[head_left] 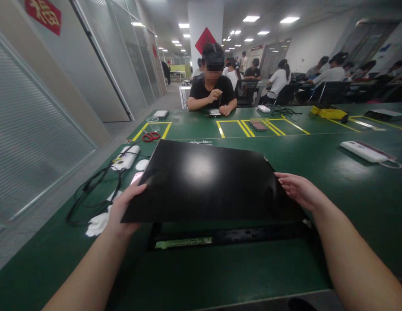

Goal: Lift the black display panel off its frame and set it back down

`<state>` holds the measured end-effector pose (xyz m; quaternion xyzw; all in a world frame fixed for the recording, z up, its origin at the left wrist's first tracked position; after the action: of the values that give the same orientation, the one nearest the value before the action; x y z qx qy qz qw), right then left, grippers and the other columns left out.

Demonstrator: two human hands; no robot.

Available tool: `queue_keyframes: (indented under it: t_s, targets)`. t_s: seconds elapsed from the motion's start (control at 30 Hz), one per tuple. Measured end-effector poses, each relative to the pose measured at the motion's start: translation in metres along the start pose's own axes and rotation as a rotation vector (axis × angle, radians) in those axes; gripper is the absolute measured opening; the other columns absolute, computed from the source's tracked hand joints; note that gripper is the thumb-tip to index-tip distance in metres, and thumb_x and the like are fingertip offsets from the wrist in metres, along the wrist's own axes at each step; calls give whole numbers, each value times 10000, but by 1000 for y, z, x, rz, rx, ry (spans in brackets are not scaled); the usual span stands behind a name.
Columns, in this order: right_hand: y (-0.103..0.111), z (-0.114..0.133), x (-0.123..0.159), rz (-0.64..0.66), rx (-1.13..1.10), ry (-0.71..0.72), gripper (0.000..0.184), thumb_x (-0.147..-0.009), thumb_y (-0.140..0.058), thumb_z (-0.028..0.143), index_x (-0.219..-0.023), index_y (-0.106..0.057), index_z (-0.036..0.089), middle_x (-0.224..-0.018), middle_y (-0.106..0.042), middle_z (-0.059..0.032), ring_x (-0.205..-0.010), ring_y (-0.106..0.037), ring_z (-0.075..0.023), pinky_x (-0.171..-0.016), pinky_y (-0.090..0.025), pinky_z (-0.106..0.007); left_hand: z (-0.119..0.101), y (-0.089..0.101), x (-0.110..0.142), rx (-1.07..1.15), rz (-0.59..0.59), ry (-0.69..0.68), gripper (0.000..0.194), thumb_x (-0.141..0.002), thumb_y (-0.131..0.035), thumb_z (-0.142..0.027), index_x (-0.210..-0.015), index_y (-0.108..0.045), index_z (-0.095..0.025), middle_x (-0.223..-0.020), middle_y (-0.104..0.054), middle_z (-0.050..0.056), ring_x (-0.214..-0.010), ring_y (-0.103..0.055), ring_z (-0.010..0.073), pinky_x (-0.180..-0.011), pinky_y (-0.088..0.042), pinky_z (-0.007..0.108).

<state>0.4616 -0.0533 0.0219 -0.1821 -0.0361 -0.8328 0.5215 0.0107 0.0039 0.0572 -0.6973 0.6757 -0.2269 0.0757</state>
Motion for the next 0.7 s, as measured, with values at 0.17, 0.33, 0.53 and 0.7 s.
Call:
queue_keyframes:
  t_s: [0.17,0.33,0.53,0.7]
  targets:
    - [0,2,1,-133,88,45,334,-770,-607,118,-1101,-618,161,-756,-744,-102,-530,-665,-170,-455,-525,-232,0,2,1,25,24,-36,491,-680,-727,-156,-1170,-738,-169,-976,-822,35,-858,-773,266,-711,-639,283]
    - [-3,2,2,-179,210,63,175,-796,-613,160,-969,-601,185,-717,-743,-99,-545,-687,-197,-458,-536,-253,0,-2,5,14,-27,-25,464,-714,-686,-124,-1169,-747,-186,-921,-825,8,-804,-775,242,-702,-638,278]
    - [3,3,-3,-218,263,123,91,-794,-615,208,-882,-613,189,-664,-728,-80,-417,-580,-123,-340,-336,-153,3,-3,6,26,-12,-24,457,-708,-705,-128,-1157,-759,-194,-943,-826,8,-737,-773,237,-667,-646,283]
    - [6,1,-5,-211,268,101,112,-786,-611,254,-874,-570,200,-634,-717,-101,-296,-420,-96,-293,-219,-177,3,-4,7,12,28,-25,465,-751,-690,-145,-1211,-740,-183,-986,-823,27,-824,-777,248,-773,-636,285]
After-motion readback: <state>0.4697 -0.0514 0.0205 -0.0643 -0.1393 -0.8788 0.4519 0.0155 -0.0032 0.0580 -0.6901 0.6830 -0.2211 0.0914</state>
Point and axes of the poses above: each hand's wrist, its own x-axis away from the middle knuckle, its own y-axis out of the back of the hand, z = x × y, the point moved 2 cm from there along -x, towards the middle knuckle
